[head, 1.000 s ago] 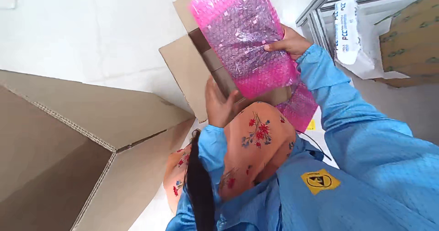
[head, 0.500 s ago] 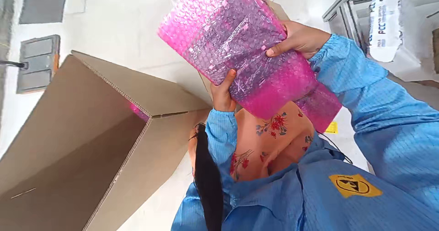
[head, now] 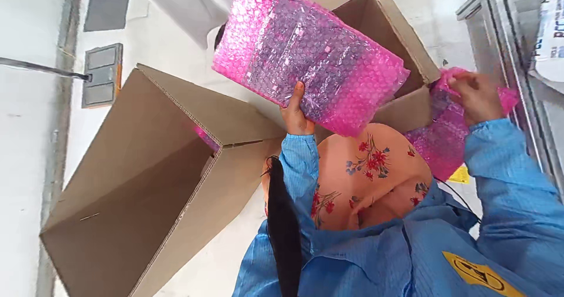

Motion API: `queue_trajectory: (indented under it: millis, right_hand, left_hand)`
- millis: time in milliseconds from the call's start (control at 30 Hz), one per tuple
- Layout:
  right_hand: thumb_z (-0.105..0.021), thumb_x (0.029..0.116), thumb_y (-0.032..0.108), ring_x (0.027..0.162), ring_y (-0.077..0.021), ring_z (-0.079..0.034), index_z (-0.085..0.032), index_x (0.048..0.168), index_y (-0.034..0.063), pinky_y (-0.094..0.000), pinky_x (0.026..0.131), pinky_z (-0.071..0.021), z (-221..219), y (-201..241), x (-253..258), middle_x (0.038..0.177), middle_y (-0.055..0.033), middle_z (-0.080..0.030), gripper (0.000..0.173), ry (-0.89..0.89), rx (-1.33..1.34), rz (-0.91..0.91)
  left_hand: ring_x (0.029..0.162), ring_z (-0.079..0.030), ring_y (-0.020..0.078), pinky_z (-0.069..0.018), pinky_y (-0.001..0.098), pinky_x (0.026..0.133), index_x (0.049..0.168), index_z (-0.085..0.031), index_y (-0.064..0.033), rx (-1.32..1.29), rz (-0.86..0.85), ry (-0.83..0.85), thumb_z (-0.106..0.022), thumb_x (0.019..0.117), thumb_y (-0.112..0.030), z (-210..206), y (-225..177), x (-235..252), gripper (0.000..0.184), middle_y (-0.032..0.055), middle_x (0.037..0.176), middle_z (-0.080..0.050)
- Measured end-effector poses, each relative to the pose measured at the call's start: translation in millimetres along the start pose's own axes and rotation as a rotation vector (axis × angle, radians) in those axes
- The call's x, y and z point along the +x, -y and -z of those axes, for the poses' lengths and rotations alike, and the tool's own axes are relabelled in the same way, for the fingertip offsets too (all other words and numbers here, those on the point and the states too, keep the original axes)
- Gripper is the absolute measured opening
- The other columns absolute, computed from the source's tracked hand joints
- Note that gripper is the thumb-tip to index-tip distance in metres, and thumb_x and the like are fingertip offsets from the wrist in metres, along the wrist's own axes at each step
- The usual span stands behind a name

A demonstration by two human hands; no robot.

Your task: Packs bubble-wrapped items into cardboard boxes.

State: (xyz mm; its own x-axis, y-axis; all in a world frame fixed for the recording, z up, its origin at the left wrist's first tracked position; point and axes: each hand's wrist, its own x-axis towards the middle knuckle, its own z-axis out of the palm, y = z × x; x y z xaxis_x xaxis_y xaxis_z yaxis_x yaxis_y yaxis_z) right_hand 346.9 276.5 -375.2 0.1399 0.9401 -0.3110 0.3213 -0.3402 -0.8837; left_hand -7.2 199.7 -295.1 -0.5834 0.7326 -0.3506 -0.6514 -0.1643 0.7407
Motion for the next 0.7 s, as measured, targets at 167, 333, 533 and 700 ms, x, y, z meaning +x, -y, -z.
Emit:
queue_trajectory:
  millis: [167,333,533,700]
  right_hand:
    - [-0.069,0.0941,0.020,0.128,-0.0471,-0.053,-0.048,0.142,-0.0096,-0.0603,0.108,-0.0400,31,-131,-35,0.136,-0.0358,-0.055,0.060,-0.337,-0.219,-0.348]
    - [-0.074,0.0907,0.027,0.129,-0.0476,-0.053,-0.044,0.146,-0.0058,-0.0605,0.107,-0.0427,47,-183,-72,0.138,-0.0337,-0.054,0.071,-0.587,-0.052,-0.521]
    - [-0.070,0.0951,0.020,0.114,-0.0282,-0.064,-0.050,0.142,0.0008,-0.0448,0.095,-0.0539,44,-189,-84,0.131,-0.0211,-0.062,0.054,-0.443,0.348,-0.608]
    - [-0.091,0.0757,0.032,0.126,-0.0424,-0.057,-0.039,0.150,-0.0019,-0.0583,0.105,-0.0466,34,-188,-76,0.137,-0.0302,-0.057,0.096,-0.337,0.046,-0.631]
  left_hand:
    - [0.101,-0.071,0.0189,-0.0611,0.0428,0.087,0.123,-0.057,-0.0131,0.052,0.002,0.116,-0.051,0.1059,-0.026,3,-6,10,0.022,0.0064,0.108,-0.071]
    - [0.106,-0.068,0.0183,-0.0583,0.0448,0.091,0.128,-0.051,-0.0119,0.080,-0.054,0.237,-0.027,0.1110,-0.035,16,-9,34,0.037,0.0058,0.111,-0.069]
    - [0.114,-0.062,0.0183,-0.0524,0.0404,0.099,0.141,-0.035,0.0019,0.277,-0.278,0.287,-0.016,0.1118,-0.029,41,-8,62,0.047,0.0118,0.123,-0.060]
    - [0.117,-0.061,0.0217,-0.0516,0.0434,0.101,0.141,-0.035,0.0028,0.338,-0.285,0.254,-0.018,0.1119,-0.029,46,-9,63,0.046,0.0147,0.126,-0.059]
